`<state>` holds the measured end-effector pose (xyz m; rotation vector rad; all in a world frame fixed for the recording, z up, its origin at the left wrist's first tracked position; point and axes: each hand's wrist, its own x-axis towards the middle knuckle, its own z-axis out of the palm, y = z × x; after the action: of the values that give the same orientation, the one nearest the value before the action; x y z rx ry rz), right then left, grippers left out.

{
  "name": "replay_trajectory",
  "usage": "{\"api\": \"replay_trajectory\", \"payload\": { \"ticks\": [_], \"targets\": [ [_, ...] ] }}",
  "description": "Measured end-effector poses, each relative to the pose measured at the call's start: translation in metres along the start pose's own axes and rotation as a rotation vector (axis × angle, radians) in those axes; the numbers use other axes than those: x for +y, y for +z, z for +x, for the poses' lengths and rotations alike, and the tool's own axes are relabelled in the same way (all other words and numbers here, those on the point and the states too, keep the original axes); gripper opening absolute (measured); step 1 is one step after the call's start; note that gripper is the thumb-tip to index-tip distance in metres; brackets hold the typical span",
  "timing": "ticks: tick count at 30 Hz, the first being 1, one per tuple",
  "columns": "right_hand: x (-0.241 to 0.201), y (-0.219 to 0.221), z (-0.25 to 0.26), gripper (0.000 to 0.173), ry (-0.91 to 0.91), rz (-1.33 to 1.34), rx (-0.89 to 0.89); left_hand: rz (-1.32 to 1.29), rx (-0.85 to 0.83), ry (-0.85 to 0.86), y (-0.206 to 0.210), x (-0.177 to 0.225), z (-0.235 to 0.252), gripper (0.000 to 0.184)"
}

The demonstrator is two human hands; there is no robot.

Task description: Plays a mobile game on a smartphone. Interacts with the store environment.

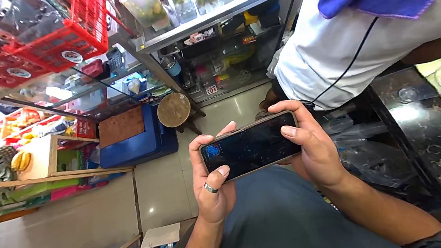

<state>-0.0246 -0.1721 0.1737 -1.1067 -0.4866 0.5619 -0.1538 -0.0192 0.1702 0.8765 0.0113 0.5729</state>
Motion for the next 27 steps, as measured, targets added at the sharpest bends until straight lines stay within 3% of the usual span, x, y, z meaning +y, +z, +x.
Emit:
{"api": "replay_trajectory", "payload": {
  "ticks": [9,18,24,27],
  "targets": [
    [-0.005,-0.003,0.012,0.037,-0.095,-0.005,-0.005,-0.03,-0.124,-0.022,-0.003,-0.005,0.008,0.056],
    [0.0,-0.017,0.028,0.066,0.043,-0.163,-0.312,-0.161,0.149,-0.002,-0.025,-0.013,0.001,0.044],
    [0.018,0.0,0.052,0.05,0.12,0.029,-0.231,-0.092,0.195,-0.005,-0.028,-0.011,0.014,0.046],
    [0.012,0.009,0.06,0.045,0.143,0.123,-0.222,0.026,0.072,0.029,-0.03,0.003,0.019,0.053]
  ]
}}
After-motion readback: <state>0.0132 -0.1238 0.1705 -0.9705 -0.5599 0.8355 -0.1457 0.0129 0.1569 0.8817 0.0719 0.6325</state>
